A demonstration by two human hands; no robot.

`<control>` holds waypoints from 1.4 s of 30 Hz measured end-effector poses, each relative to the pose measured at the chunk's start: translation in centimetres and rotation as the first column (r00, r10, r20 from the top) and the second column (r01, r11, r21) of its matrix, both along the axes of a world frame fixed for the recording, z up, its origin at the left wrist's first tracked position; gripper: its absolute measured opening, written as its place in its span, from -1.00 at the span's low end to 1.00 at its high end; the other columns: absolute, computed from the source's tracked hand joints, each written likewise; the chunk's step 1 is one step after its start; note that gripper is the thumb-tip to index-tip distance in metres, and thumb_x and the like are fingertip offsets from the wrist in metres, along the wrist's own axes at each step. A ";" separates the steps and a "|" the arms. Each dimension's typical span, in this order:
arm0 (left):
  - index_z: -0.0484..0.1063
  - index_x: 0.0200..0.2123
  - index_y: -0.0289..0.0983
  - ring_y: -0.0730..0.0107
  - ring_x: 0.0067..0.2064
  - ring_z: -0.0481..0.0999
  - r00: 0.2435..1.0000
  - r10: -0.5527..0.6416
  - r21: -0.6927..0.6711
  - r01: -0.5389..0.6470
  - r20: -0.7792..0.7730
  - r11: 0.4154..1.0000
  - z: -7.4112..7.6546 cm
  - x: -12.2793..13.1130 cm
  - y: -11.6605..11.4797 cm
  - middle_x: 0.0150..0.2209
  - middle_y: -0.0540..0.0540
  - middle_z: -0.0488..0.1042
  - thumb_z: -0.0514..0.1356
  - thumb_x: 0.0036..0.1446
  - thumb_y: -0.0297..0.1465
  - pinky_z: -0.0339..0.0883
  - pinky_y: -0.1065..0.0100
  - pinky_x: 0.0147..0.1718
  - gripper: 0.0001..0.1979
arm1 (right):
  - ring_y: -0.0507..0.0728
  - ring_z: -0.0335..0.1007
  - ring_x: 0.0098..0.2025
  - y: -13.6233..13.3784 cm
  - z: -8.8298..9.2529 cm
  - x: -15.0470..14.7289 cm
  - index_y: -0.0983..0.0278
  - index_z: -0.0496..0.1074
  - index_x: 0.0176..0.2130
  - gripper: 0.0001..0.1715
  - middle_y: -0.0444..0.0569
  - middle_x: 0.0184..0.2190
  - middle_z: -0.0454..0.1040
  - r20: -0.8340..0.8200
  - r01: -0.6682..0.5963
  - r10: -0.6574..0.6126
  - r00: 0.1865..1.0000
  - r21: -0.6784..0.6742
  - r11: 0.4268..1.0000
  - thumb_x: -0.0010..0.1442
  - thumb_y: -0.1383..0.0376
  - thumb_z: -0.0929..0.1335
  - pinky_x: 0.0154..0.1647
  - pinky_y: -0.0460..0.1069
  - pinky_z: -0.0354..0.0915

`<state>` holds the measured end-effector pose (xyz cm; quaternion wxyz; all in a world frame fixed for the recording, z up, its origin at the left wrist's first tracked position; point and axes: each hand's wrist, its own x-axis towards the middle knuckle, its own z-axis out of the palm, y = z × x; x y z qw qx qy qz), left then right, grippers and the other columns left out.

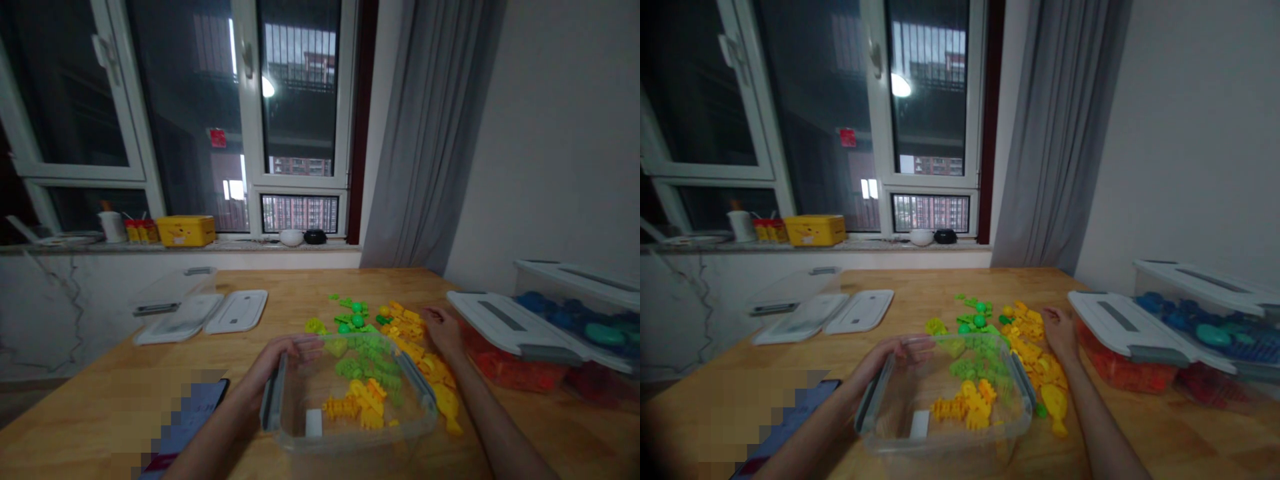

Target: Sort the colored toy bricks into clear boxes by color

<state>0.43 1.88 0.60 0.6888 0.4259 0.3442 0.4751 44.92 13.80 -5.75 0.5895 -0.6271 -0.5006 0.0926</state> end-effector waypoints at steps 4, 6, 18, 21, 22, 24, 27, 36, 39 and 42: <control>0.70 -0.12 -0.36 0.00 0.11 0.67 1.000 0.002 -0.004 -0.002 -0.004 1.000 0.5 0.2 -0.3 0.00 -0.25 0.74 0.21 -0.21 -0.54 0.39 0.19 0.24 -0.49 | 0.37 0.53 0.06 0.9 -1.9 2.2 0.30 0.60 -0.25 -0.66 0.24 -0.09 0.63 0.089 0.031 -0.026 0.996 -0.054 0.998 0.03 0.20 0.34 0.27 0.25 0.35; 0.70 -0.11 -0.36 0.00 0.12 0.66 1.000 0.001 0.000 -0.001 -0.008 1.000 0.6 0.2 -0.4 0.01 -0.24 0.73 0.21 -0.20 -0.54 0.37 0.20 0.26 -0.49 | 0.35 0.50 0.14 1.0 -2.7 2.7 0.28 0.61 -0.26 -0.68 0.20 -0.08 0.63 0.119 0.028 -0.018 0.993 -0.085 0.996 -0.03 0.28 0.34 0.33 0.22 0.30; 0.68 -0.08 -0.40 -0.03 0.17 0.63 1.000 0.014 -0.012 -0.014 0.000 1.000 -0.2 0.0 -0.1 0.07 -0.30 0.70 0.21 -0.17 -0.51 0.37 0.18 0.26 -0.49 | 0.30 0.66 -0.15 1.8 -4.8 3.1 0.29 0.63 -0.14 -0.60 0.12 -0.20 0.71 0.071 0.073 -0.055 0.996 -0.296 0.952 0.02 0.21 0.39 -0.14 0.06 0.47; 0.68 -0.05 -0.40 -0.04 0.19 0.63 1.000 -0.001 -0.025 0.001 0.002 1.000 -0.1 0.0 -0.1 0.07 -0.29 0.70 0.20 -0.16 -0.51 0.37 0.14 0.27 -0.47 | 0.30 0.66 -0.18 1.8 -4.6 3.0 0.29 0.63 -0.23 -0.66 0.15 -0.23 0.72 0.038 0.065 -0.057 0.998 -0.302 0.951 0.00 0.19 0.42 -0.18 0.06 0.47; 0.68 -0.06 -0.40 -0.04 0.19 0.63 1.000 -0.005 -0.027 0.005 0.003 1.000 -0.1 0.0 -0.2 0.08 -0.28 0.70 0.20 -0.17 -0.51 0.36 0.14 0.28 -0.47 | 0.31 0.67 -0.19 1.8 -4.5 3.0 0.30 0.62 -0.24 -0.66 0.17 -0.22 0.72 0.022 0.061 -0.056 0.998 -0.299 0.952 -0.01 0.18 0.42 -0.18 0.07 0.48; 0.69 -0.07 -0.41 -0.03 0.18 0.63 1.000 -0.010 -0.023 0.010 0.005 1.000 0.1 0.0 -0.2 0.07 -0.28 0.71 0.19 -0.18 -0.52 0.34 0.17 0.29 -0.47 | 0.34 0.67 -0.18 1.8 -4.1 3.0 0.32 0.61 -0.24 -0.64 0.22 -0.22 0.71 -0.006 0.059 -0.063 0.998 -0.286 0.956 -0.02 0.16 0.43 -0.17 0.09 0.50; 0.68 -0.05 -0.41 -0.03 0.16 0.65 1.000 -0.013 -0.015 0.013 0.007 1.000 0.3 -0.1 -0.3 0.06 -0.28 0.71 0.21 -0.16 -0.52 0.34 0.17 0.29 -0.47 | 0.39 0.66 -0.12 1.6 -3.2 2.6 0.35 0.60 -0.22 -0.58 0.28 -0.18 0.70 -0.039 0.068 -0.080 0.996 -0.241 0.968 -0.03 0.13 0.46 -0.09 0.15 0.50; 0.67 -0.02 -0.45 -0.02 0.16 0.64 1.000 -0.010 -0.004 0.010 0.024 1.000 0.0 -0.2 -0.2 0.06 -0.31 0.71 0.21 -0.15 -0.54 0.33 0.17 0.30 -0.45 | 0.22 0.64 -0.23 -0.1 0.5 -1.5 0.28 0.65 -0.10 -0.53 0.07 -0.22 0.72 -0.222 -0.099 0.087 0.971 -0.042 0.994 0.06 0.06 0.48 -0.24 0.01 0.50; 0.66 -0.01 -0.46 -0.05 0.15 0.65 1.000 -0.016 -0.020 0.016 0.015 1.000 -0.1 -0.2 -0.2 0.07 -0.32 0.70 0.21 -0.14 -0.52 0.34 0.12 0.29 -0.45 | 0.12 0.54 -0.43 -1.0 1.5 -3.0 0.26 0.66 -0.09 -0.51 -0.01 -0.35 0.69 -0.376 -0.220 0.214 0.902 0.028 0.975 0.04 0.05 0.53 -0.48 -0.07 0.39; 0.66 -0.01 -0.45 -0.04 0.17 0.64 1.000 -0.020 -0.019 0.020 0.010 1.000 -0.2 -0.2 -0.1 0.08 -0.31 0.70 0.20 -0.13 -0.52 0.33 0.14 0.30 -0.45 | 0.06 0.48 -0.47 -1.5 1.9 -3.8 0.24 0.67 -0.11 -0.57 -0.06 -0.36 0.67 -0.485 -0.293 0.278 0.829 0.047 0.955 0.02 0.11 0.56 -0.56 -0.13 0.33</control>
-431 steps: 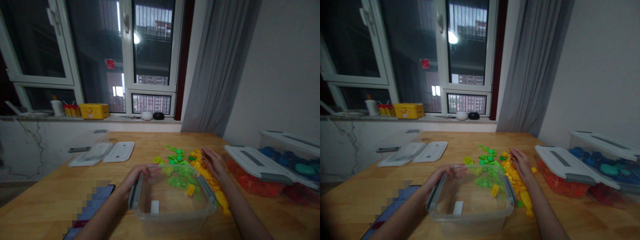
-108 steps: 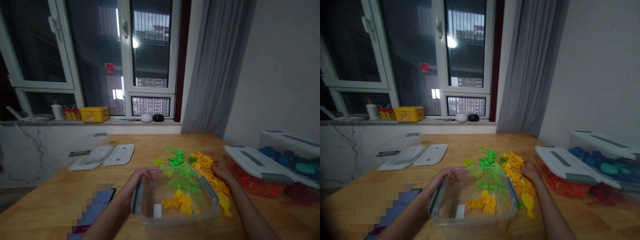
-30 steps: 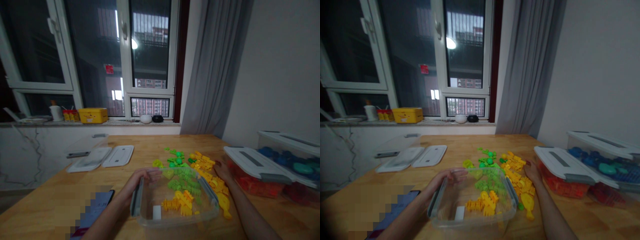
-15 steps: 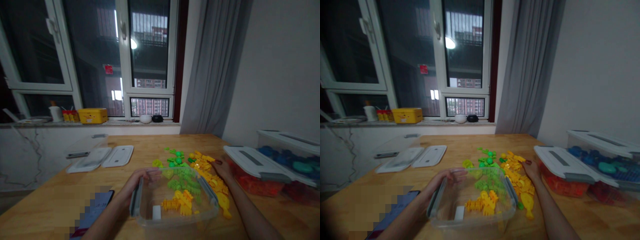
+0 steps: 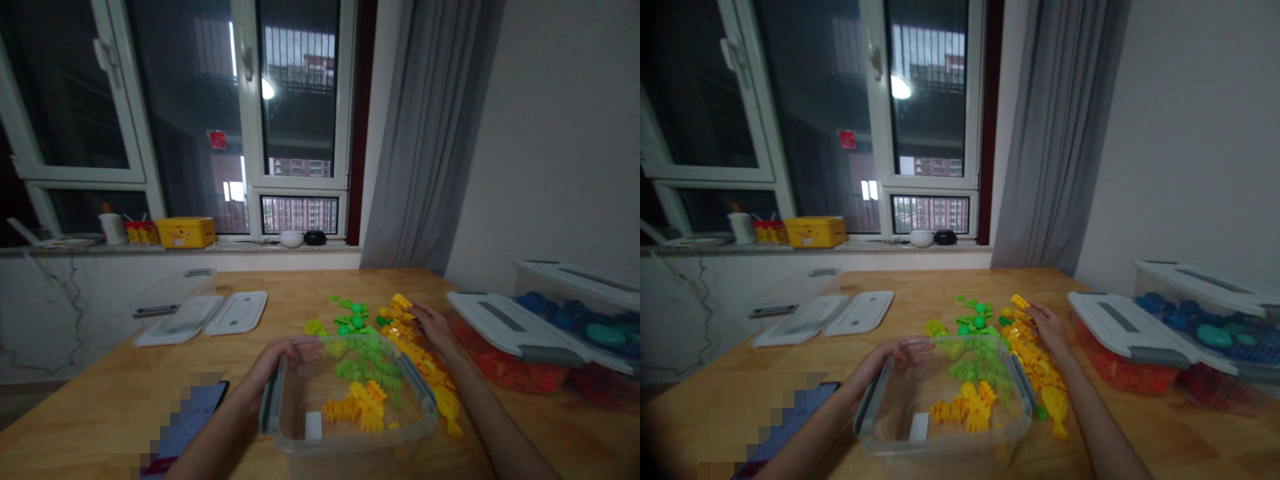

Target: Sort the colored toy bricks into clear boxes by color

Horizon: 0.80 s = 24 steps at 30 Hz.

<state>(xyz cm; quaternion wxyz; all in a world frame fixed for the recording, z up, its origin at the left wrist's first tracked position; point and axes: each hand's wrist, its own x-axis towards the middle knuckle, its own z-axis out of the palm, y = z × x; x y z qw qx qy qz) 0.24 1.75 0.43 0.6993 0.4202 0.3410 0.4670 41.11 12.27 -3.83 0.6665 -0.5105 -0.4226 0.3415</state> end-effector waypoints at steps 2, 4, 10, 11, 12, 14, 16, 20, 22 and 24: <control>0.66 -0.01 -0.45 -0.02 0.17 0.64 1.000 0.006 0.013 -0.006 0.003 1.000 -0.1 0.0 0.1 0.08 -0.31 0.70 0.21 -0.13 -0.52 0.33 0.16 0.30 -0.46 | 0.05 0.49 -0.46 -0.2 0.1 -0.1 0.22 0.67 -0.12 -0.60 -0.08 -0.32 0.69 -0.071 -0.034 0.033 0.997 -0.016 0.999 0.01 0.17 0.56 -0.59 -0.15 0.33; 0.66 0.00 -0.47 -0.03 0.16 0.64 1.000 0.007 0.018 -0.007 0.005 1.000 -0.3 0.0 0.2 0.09 -0.33 0.69 0.21 -0.12 -0.52 0.34 0.16 0.29 -0.46 | 0.05 0.49 -0.47 -0.3 0.1 0.0 0.22 0.66 -0.15 -0.65 -0.08 -0.31 0.70 -0.144 -0.074 0.071 0.987 -0.014 0.997 0.02 0.21 0.55 -0.62 -0.17 0.30; 0.64 0.01 -0.49 -0.04 0.19 0.63 1.000 -0.001 0.007 0.001 0.012 1.000 -0.3 0.0 0.3 0.11 -0.37 0.68 0.21 -0.13 -0.53 0.34 0.18 0.28 -0.44 | 0.01 0.52 -0.49 -0.4 0.1 0.0 0.23 0.57 -0.30 -0.95 -0.03 -0.35 0.71 -0.398 -0.221 0.204 0.894 0.002 0.975 0.22 0.34 0.43 -0.59 -0.19 0.37; 0.64 0.01 -0.48 -0.04 0.19 0.62 1.000 -0.002 0.006 0.002 0.016 1.000 -0.3 0.0 0.3 0.11 -0.37 0.68 0.21 -0.13 -0.53 0.34 0.17 0.29 -0.44 | 0.01 0.52 -0.50 -0.4 0.2 0.0 0.23 0.55 -0.30 -0.91 -0.02 -0.34 0.71 -0.436 -0.243 0.217 0.873 -0.003 0.970 0.26 0.36 0.40 -0.57 -0.19 0.40; 0.64 0.01 -0.47 -0.04 0.20 0.62 1.000 -0.004 0.004 0.004 0.019 1.000 -0.3 0.1 0.3 0.11 -0.36 0.68 0.21 -0.13 -0.53 0.34 0.17 0.29 -0.44 | 0.01 0.52 -0.51 -0.4 0.3 0.0 0.23 0.53 -0.31 -0.87 -0.01 -0.33 0.71 -0.470 -0.264 0.228 0.853 -0.011 0.964 0.29 0.37 0.37 -0.56 -0.17 0.42; 0.65 0.00 -0.44 -0.04 0.19 0.63 1.000 -0.005 -0.004 0.005 0.019 1.000 -0.2 0.1 0.3 0.11 -0.34 0.68 0.21 -0.14 -0.52 0.35 0.16 0.28 -0.45 | 0.02 0.53 -0.52 -0.5 0.3 0.2 0.22 0.51 -0.29 -0.82 -0.02 -0.34 0.71 -0.517 -0.301 0.246 0.820 -0.024 0.953 0.34 0.38 0.33 -0.56 -0.15 0.46; 0.66 -0.02 -0.42 -0.04 0.18 0.64 1.000 0.002 -0.011 -0.002 0.013 1.000 -0.2 0.1 0.2 0.10 -0.32 0.69 0.22 -0.14 -0.51 0.37 0.17 0.26 -0.46 | 0.03 0.53 -0.53 -0.5 0.3 0.3 0.21 0.49 -0.28 -0.83 -0.05 -0.39 0.69 -0.538 -0.323 0.256 0.803 -0.032 0.946 0.36 0.38 0.33 -0.56 -0.15 0.47; 0.66 -0.03 -0.43 -0.03 0.18 0.64 1.000 0.017 -0.018 -0.017 0.003 1.000 0.0 0.0 0.0 0.09 -0.34 0.69 0.22 -0.17 -0.51 0.42 0.23 0.21 -0.45 | 0.03 0.56 -0.50 -0.5 0.2 0.3 0.26 0.52 -0.28 -0.84 -0.04 -0.44 0.65 -0.518 -0.339 0.278 0.809 -0.025 0.940 0.33 0.45 0.36 -0.49 -0.17 0.49; 0.66 -0.04 -0.44 -0.04 0.18 0.64 1.000 0.019 -0.019 -0.019 0.003 1.000 0.0 0.1 0.0 0.09 -0.35 0.69 0.22 -0.18 -0.51 0.43 0.23 0.20 -0.45 | 0.04 0.59 -0.45 -0.5 0.1 0.2 0.30 0.55 -0.27 -0.85 0.01 -0.41 0.67 -0.489 -0.339 0.279 0.826 -0.038 0.940 0.33 0.45 0.37 -0.40 -0.16 0.53; 0.66 -0.05 -0.43 -0.03 0.17 0.64 1.000 0.024 -0.016 -0.024 0.001 1.000 0.1 0.1 -0.1 0.09 -0.34 0.69 0.23 -0.17 -0.51 0.42 0.23 0.21 -0.47 | 0.06 0.62 -0.40 -0.7 0.2 0.1 0.29 0.56 -0.26 -0.89 0.04 -0.36 0.68 -0.439 -0.330 0.270 0.857 -0.065 0.942 0.34 0.40 0.40 -0.34 -0.14 0.55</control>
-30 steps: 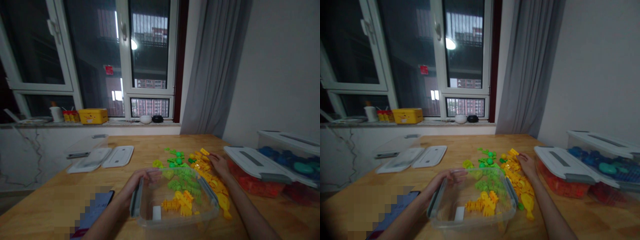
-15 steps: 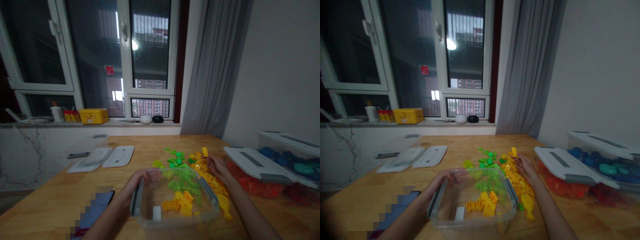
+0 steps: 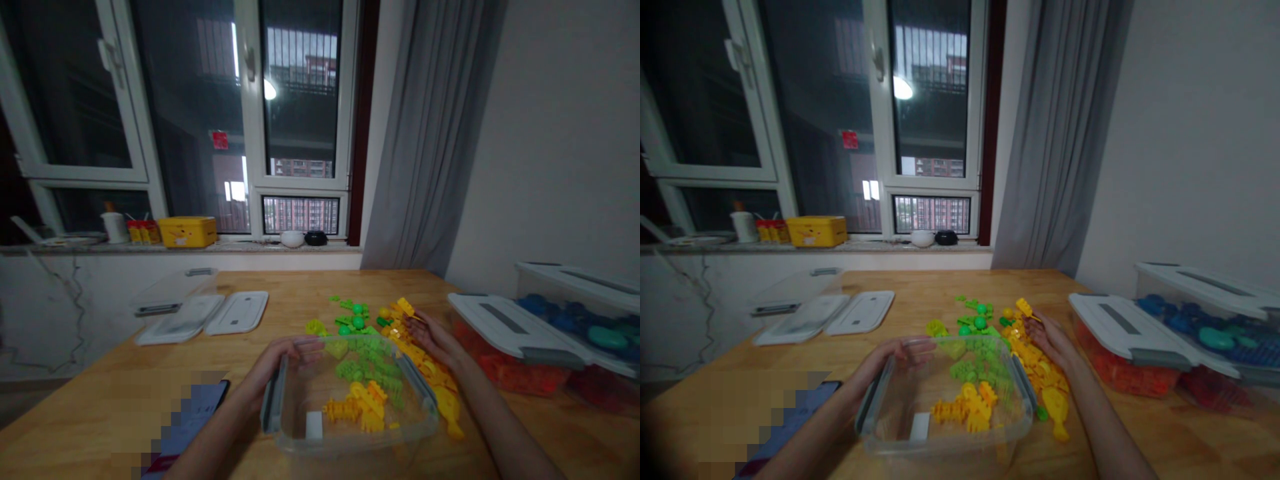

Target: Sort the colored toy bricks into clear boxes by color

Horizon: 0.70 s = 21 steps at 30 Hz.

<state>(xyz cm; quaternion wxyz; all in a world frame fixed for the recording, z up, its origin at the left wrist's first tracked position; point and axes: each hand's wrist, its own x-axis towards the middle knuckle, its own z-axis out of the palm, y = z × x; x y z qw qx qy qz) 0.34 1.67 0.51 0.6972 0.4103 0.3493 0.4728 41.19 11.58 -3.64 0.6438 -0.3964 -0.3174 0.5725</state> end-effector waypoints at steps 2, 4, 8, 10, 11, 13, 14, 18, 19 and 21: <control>0.67 -0.04 -0.41 -0.02 0.16 0.65 1.000 0.000 0.009 0.000 0.002 1.000 0.1 0.1 -0.1 0.09 -0.33 0.69 0.24 -0.15 -0.51 0.41 0.21 0.23 -0.48 | 0.08 0.63 -0.37 -0.3 0.1 -0.2 0.27 0.58 -0.25 -0.92 0.03 -0.33 0.69 0.047 -0.003 0.003 0.999 0.011 1.000 0.32 0.32 0.44 -0.34 -0.13 0.54; 0.67 -0.04 -0.42 -0.04 0.16 0.65 1.000 -0.006 0.019 0.006 0.006 1.000 0.2 0.1 -0.2 0.09 -0.33 0.69 0.24 -0.15 -0.51 0.38 0.19 0.25 -0.49 | 0.09 0.62 -0.34 -0.6 0.4 -0.5 0.25 0.60 -0.22 -0.90 0.02 -0.29 0.69 0.059 -0.035 0.031 0.998 0.056 0.998 0.29 0.25 0.48 -0.34 -0.12 0.53; 0.68 -0.08 -0.38 -0.03 0.17 0.64 1.000 -0.012 0.028 0.011 0.014 1.000 0.3 0.1 -0.2 0.09 -0.30 0.70 0.23 -0.14 -0.51 0.35 0.15 0.29 -0.51 | 0.12 0.61 -0.26 -1.7 1.1 -2.0 0.25 0.64 -0.18 -0.67 0.01 -0.22 0.70 0.097 -0.157 0.143 0.985 0.163 0.974 0.15 0.09 0.59 -0.29 -0.09 0.52; 0.68 -0.07 -0.38 -0.02 0.16 0.65 1.000 -0.015 0.035 0.015 0.017 0.999 0.1 0.1 -0.1 0.09 -0.29 0.70 0.22 -0.14 -0.52 0.35 0.15 0.29 -0.51 | 0.12 0.61 -0.23 -2.6 1.7 -3.2 0.24 0.65 -0.18 -0.57 -0.01 -0.20 0.70 0.110 -0.209 0.191 0.976 0.190 0.959 0.06 0.04 0.64 -0.23 -0.08 0.52; 0.68 -0.06 -0.39 -0.02 0.15 0.65 1.000 -0.018 0.038 0.017 0.018 0.999 -0.1 0.0 0.0 0.08 -0.30 0.70 0.22 -0.14 -0.52 0.35 0.15 0.29 -0.50 | 0.13 0.61 -0.20 -3.1 2.0 -3.9 0.23 0.66 -0.18 -0.54 -0.01 -0.19 0.70 0.109 -0.235 0.217 0.970 0.197 0.952 0.03 0.02 0.65 -0.19 -0.07 0.53; 0.67 -0.03 -0.42 -0.03 0.14 0.66 1.000 -0.025 0.042 0.024 0.016 0.999 -0.3 -0.1 0.2 0.07 -0.32 0.70 0.21 -0.13 -0.51 0.36 0.15 0.28 -0.48 | 0.16 0.62 -0.13 -4.3 2.8 -5.4 0.20 0.67 -0.19 -0.49 -0.03 -0.17 0.71 0.107 -0.283 0.266 0.958 0.206 0.937 -0.03 -0.03 0.67 -0.07 -0.03 0.53; 0.67 -0.02 -0.43 -0.03 0.13 0.66 0.999 -0.030 0.041 0.030 0.013 0.999 -0.4 -0.1 0.3 0.07 -0.33 0.70 0.21 -0.11 -0.51 0.36 0.15 0.28 -0.47 | 0.18 0.63 -0.10 -4.9 3.1 -6.0 0.18 0.67 -0.20 -0.47 -0.03 -0.17 0.72 0.112 -0.304 0.287 0.951 0.206 0.930 -0.07 -0.06 0.68 -0.02 -0.01 0.53; 0.66 0.00 -0.44 -0.04 0.17 0.64 0.999 -0.037 0.033 0.037 0.008 0.999 -0.5 -0.2 0.4 0.12 -0.35 0.67 0.22 -0.10 -0.49 0.36 0.15 0.27 -0.47 | 0.22 0.64 -0.08 -6.6 4.0 -7.5 0.16 0.66 -0.26 -0.42 -0.05 -0.20 0.72 0.170 -0.369 0.339 0.925 0.196 0.908 -0.16 -0.12 0.69 -0.01 0.03 0.52; 0.66 -0.01 -0.44 -0.05 0.19 0.63 0.999 -0.035 0.033 0.035 0.009 0.999 -0.4 -0.2 0.4 0.13 -0.35 0.67 0.22 -0.10 -0.49 0.36 0.15 0.27 -0.47 | 0.23 0.64 -0.09 -6.7 4.0 -7.5 0.16 0.65 -0.27 -0.42 -0.05 -0.20 0.72 0.183 -0.385 0.352 0.918 0.191 0.903 -0.15 -0.13 0.69 -0.01 0.04 0.52; 0.66 -0.02 -0.45 -0.06 0.20 0.62 1.000 -0.029 0.031 0.029 0.011 0.999 -0.3 -0.2 0.3 0.14 -0.36 0.66 0.22 -0.12 -0.50 0.35 0.17 0.28 -0.48 | 0.24 0.65 -0.10 -6.7 3.8 -7.4 0.16 0.64 -0.27 -0.44 -0.04 -0.22 0.71 0.192 -0.399 0.365 0.911 0.188 0.897 -0.11 -0.13 0.68 0.00 0.07 0.52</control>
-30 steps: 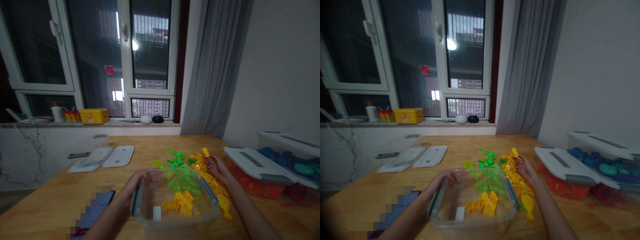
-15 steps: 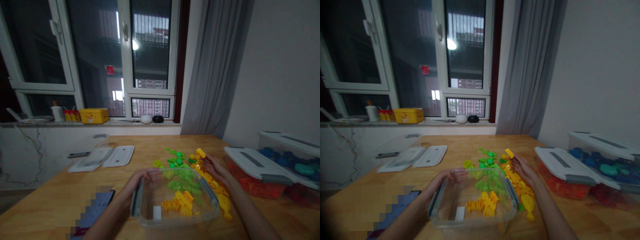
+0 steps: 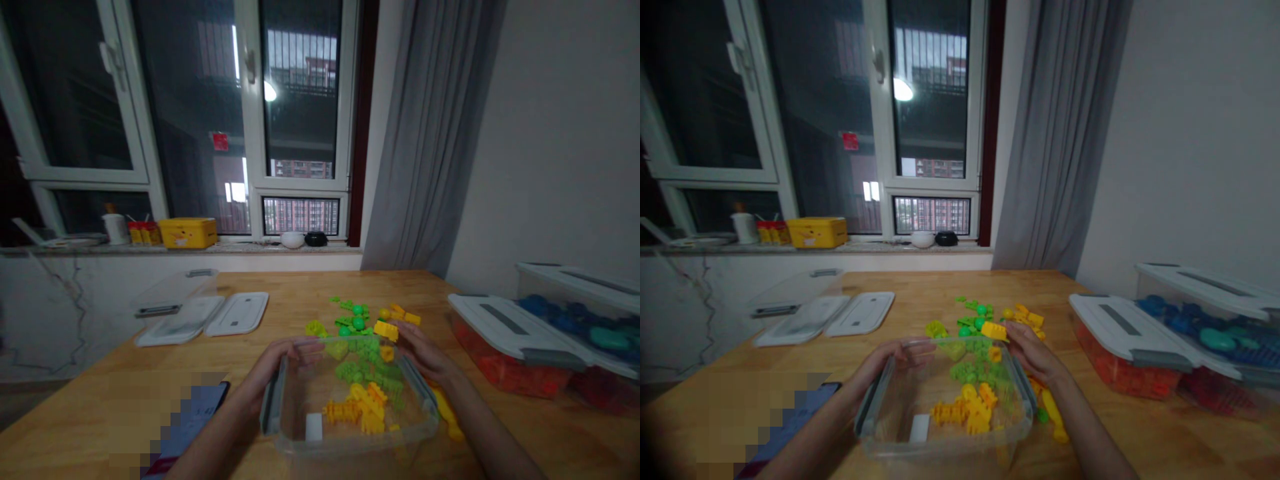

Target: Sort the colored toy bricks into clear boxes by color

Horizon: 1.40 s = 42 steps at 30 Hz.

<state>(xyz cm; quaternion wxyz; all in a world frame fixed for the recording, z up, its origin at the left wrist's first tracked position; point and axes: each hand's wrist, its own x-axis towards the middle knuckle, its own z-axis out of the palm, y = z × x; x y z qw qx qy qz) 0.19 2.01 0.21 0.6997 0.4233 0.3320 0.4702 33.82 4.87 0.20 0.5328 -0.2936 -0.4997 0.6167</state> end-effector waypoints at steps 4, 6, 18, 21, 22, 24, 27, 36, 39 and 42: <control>0.65 -0.01 -0.44 -0.08 0.20 0.62 1.000 0.005 -0.021 -0.005 -0.002 1.000 0.3 0.1 -0.4 0.10 -0.36 0.68 0.23 -0.12 -0.49 0.37 0.15 0.27 -0.46 | 0.28 0.63 0.02 0.4 -0.3 0.4 0.17 0.64 -0.26 -0.45 -0.02 -0.23 0.71 -0.005 0.013 -0.013 1.000 0.035 0.999 -0.07 -0.13 0.66 0.10 0.11 0.50; 0.65 -0.01 -0.42 -0.08 0.19 0.63 1.000 0.003 -0.026 -0.003 -0.002 1.000 0.4 0.2 -0.5 0.07 -0.34 0.70 0.24 -0.13 -0.49 0.37 0.14 0.28 -0.46 | 0.29 0.62 0.05 0.3 -0.3 0.4 0.16 0.64 -0.26 -0.45 -0.01 -0.23 0.71 0.001 0.002 -0.002 1.000 0.038 0.999 -0.07 -0.14 0.66 0.13 0.12 0.49; 0.68 -0.07 -0.41 -0.06 0.18 0.63 1.000 0.002 0.010 -0.003 0.017 1.000 0.1 -0.1 -0.1 0.10 -0.32 0.69 0.21 -0.12 -0.52 0.31 0.11 0.32 -0.52 | 0.30 0.55 0.16 -0.3 -0.1 0.6 0.21 0.71 -0.16 -0.48 0.09 0.14 0.63 0.182 -0.145 0.131 0.974 0.067 0.987 0.07 -0.11 0.60 0.10 0.06 0.47; 0.67 -0.04 -0.40 -0.04 0.17 0.64 1.000 0.011 0.011 -0.011 0.012 1.000 0.0 -0.1 -0.1 0.09 -0.29 0.70 0.21 -0.09 -0.52 0.30 0.11 0.33 -0.51 | 0.30 0.49 0.22 0.1 -0.2 0.7 0.24 0.72 -0.21 -0.43 0.13 0.19 0.59 0.217 -0.089 0.063 0.974 0.110 0.990 0.02 -0.15 0.62 0.17 0.05 0.42; 0.67 -0.02 -0.39 -0.03 0.17 0.64 1.000 0.014 0.009 -0.014 0.006 1.000 0.0 0.0 -0.2 0.08 -0.28 0.70 0.20 -0.09 -0.52 0.29 0.11 0.33 -0.50 | 0.29 0.49 0.21 0.4 -0.3 0.8 0.24 0.73 -0.19 -0.42 0.13 0.16 0.61 0.198 -0.040 0.017 0.980 0.109 0.993 0.01 -0.15 0.62 0.17 0.05 0.42; 0.66 0.00 -0.39 -0.04 0.16 0.65 1.000 0.016 0.004 -0.016 -0.003 1.000 0.0 0.1 -0.3 0.07 -0.28 0.71 0.20 -0.09 -0.52 0.30 0.11 0.33 -0.47 | 0.26 0.52 0.14 1.5 -0.7 1.3 0.19 0.72 -0.16 -0.41 0.09 0.08 0.65 0.118 0.120 -0.130 0.984 0.086 0.989 -0.04 -0.14 0.64 0.09 0.04 0.46; 0.67 -0.03 -0.40 -0.06 0.16 0.65 1.000 0.016 -0.007 -0.016 -0.008 1.000 0.3 0.3 -0.5 0.05 -0.29 0.72 0.22 -0.12 -0.50 0.33 0.12 0.31 -0.49 | 0.23 0.56 0.00 3.8 -1.6 3.0 0.16 0.71 -0.22 -0.47 0.02 -0.05 0.69 0.061 0.464 -0.469 0.881 0.082 0.882 -0.12 -0.09 0.64 -0.13 -0.03 0.49; 0.67 -0.03 -0.43 -0.01 0.14 0.66 0.999 0.028 -0.007 -0.028 -0.024 1.000 0.8 0.2 -0.6 0.06 -0.31 0.71 0.20 -0.14 -0.52 0.41 0.22 0.21 -0.46 | 0.34 0.62 -0.16 7.8 -4.8 10.2 0.23 0.62 -0.41 -0.73 0.13 -0.29 0.71 0.449 0.757 -0.821 0.352 0.379 0.532 0.08 0.10 0.41 0.03 0.19 0.46; 0.68 -0.05 -0.41 0.00 0.13 0.67 1.000 0.017 0.000 -0.017 -0.021 1.000 0.6 0.2 -0.4 0.05 -0.29 0.72 0.20 -0.15 -0.53 0.41 0.21 0.22 -0.47 | 0.34 0.61 -0.26 8.1 -5.8 11.1 0.20 0.58 -0.52 -0.79 0.08 -0.44 0.67 0.493 0.747 -0.795 0.353 0.362 0.557 0.02 0.15 0.43 -0.07 0.18 0.48; 0.67 -0.02 -0.42 -0.02 0.15 0.65 1.000 0.014 0.005 -0.014 -0.019 1.000 0.5 0.1 -0.4 0.07 -0.30 0.71 0.21 -0.13 -0.53 0.39 0.19 0.24 -0.46 | 0.30 0.58 -0.36 8.3 -6.7 11.4 0.18 0.55 -0.58 -0.84 -0.02 -0.58 0.59 0.527 0.718 -0.759 0.382 0.348 0.603 -0.05 0.19 0.44 -0.21 0.12 0.48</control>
